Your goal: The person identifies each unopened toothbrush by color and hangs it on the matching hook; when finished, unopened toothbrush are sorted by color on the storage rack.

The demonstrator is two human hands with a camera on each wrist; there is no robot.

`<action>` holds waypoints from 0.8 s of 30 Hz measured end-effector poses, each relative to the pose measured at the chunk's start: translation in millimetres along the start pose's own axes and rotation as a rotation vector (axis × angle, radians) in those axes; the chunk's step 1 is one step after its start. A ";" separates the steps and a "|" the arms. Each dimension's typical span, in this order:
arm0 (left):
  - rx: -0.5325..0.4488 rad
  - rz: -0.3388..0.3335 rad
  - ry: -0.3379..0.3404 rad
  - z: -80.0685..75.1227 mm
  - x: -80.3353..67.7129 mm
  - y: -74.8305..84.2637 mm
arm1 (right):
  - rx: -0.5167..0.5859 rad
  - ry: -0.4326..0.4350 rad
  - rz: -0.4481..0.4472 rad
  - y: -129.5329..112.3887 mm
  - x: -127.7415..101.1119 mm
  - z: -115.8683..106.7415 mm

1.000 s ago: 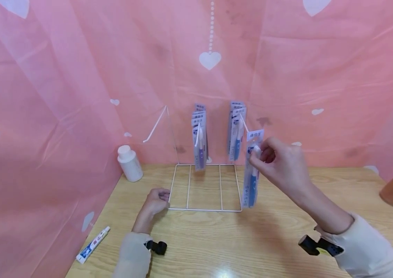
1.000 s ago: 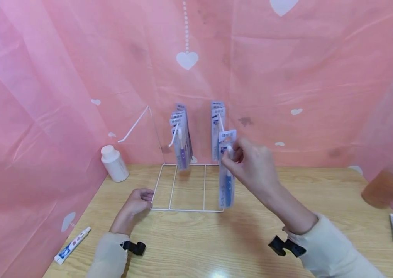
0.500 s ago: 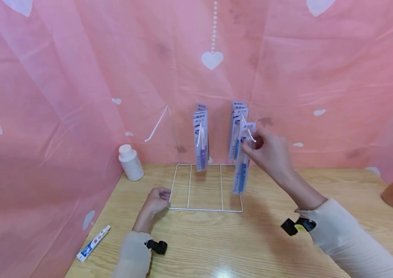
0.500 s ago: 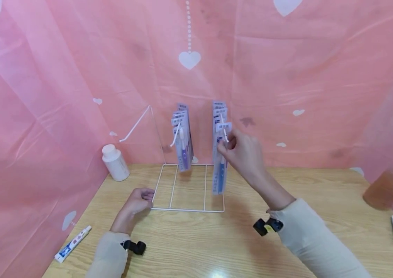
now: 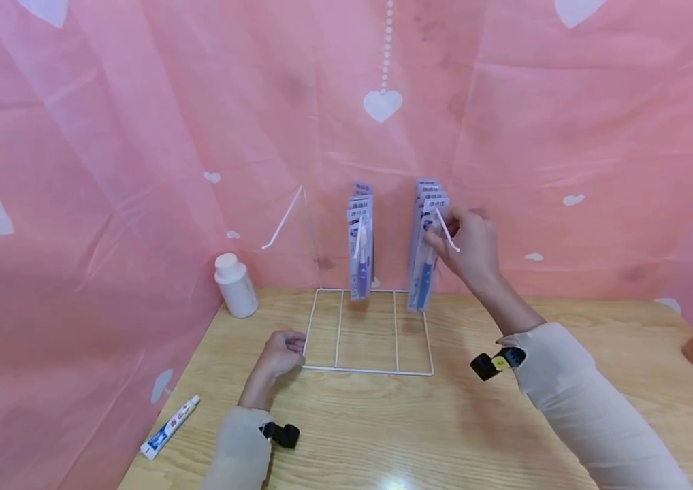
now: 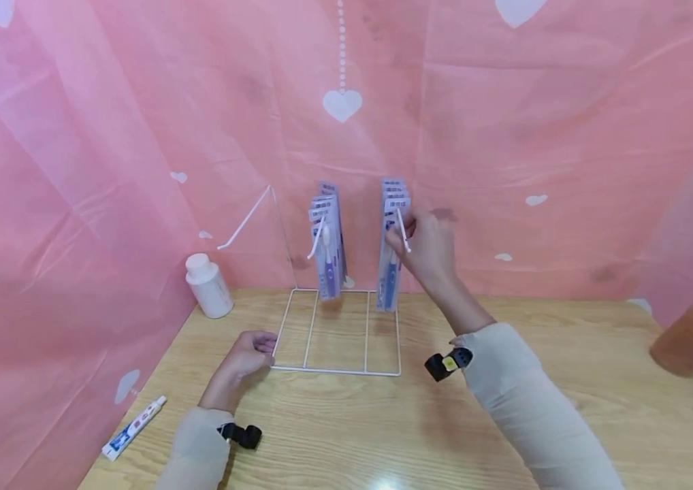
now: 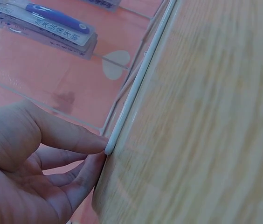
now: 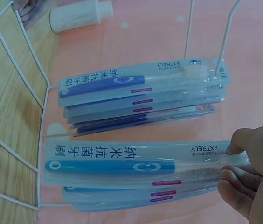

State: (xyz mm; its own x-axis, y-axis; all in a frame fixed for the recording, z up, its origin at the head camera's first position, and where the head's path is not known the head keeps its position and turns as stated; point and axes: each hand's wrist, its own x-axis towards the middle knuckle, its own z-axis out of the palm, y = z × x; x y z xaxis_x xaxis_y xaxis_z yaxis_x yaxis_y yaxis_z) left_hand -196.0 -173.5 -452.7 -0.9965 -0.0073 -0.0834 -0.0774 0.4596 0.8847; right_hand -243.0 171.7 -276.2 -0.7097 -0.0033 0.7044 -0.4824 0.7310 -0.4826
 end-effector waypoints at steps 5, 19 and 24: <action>-0.001 0.011 -0.005 2.3 -0.3 0.2 | -0.011 0.009 0.010 4.5 4.5 2.5; -0.016 0.004 -0.024 6.0 0.3 4.2 | -0.005 -0.056 0.090 9.8 3.8 -5.8; -0.018 0.013 -0.022 6.0 1.7 3.0 | -0.022 -0.097 0.090 10.8 -1.8 -12.2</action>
State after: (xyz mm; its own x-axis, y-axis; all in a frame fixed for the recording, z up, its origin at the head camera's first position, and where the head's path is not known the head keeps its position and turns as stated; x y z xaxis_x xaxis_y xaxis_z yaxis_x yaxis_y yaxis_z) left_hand -197.7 -166.8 -452.9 -0.9965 0.0181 -0.0819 -0.0654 0.4433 0.8940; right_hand -240.6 188.0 -276.3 -0.7967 -0.0021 0.6044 -0.4037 0.7461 -0.5295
